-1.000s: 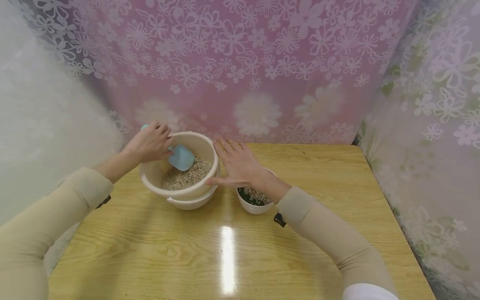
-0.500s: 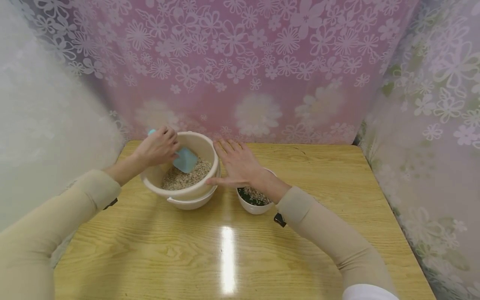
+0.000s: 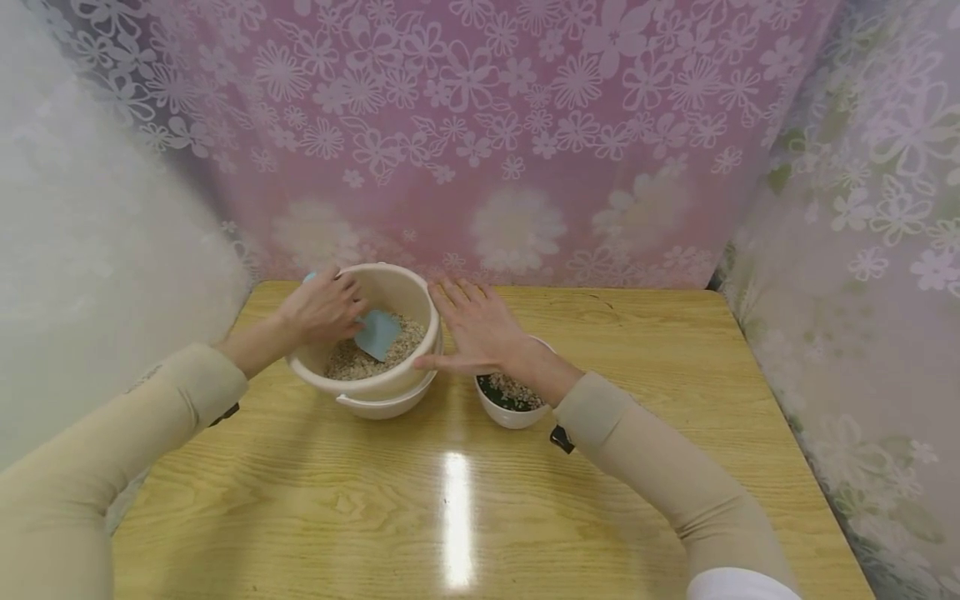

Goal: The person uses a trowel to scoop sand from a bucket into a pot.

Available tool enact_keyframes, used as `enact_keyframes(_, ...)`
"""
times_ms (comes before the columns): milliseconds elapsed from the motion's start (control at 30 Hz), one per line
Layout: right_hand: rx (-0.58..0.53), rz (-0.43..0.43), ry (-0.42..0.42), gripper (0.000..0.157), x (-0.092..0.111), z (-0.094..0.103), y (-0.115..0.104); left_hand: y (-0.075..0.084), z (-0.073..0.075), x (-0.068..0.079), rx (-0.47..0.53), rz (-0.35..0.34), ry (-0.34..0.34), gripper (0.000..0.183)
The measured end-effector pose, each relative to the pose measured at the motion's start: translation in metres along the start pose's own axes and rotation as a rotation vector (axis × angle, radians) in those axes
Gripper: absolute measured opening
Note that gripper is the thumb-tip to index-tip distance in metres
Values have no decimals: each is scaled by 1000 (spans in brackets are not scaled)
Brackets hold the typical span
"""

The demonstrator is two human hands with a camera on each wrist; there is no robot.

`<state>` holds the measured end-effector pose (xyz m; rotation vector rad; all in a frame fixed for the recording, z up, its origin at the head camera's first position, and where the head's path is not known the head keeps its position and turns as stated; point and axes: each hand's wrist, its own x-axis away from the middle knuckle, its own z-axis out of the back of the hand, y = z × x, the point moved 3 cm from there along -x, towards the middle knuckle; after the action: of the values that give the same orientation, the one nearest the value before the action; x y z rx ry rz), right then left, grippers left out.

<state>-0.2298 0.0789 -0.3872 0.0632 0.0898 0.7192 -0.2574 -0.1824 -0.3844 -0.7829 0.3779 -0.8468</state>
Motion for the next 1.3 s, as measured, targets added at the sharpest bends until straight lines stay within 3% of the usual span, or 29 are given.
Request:
enact_keyframes(267, 12, -2, 0, 123, 0, -2, 0, 1, -1, 0, 130, 43, -48, 50)
enact_keyframes(733, 7, 0, 0, 128, 0, -2, 0, 7, 1, -3, 357, 84, -66, 53)
enact_keyframes(1133, -5, 1, 4, 131, 1, -2, 1, 6, 1, -1, 499, 123, -88, 56)
enact_keyframes(1300, 5, 3, 19, 127, 1, -3, 2, 3, 2, 3, 513, 155, -115, 60)
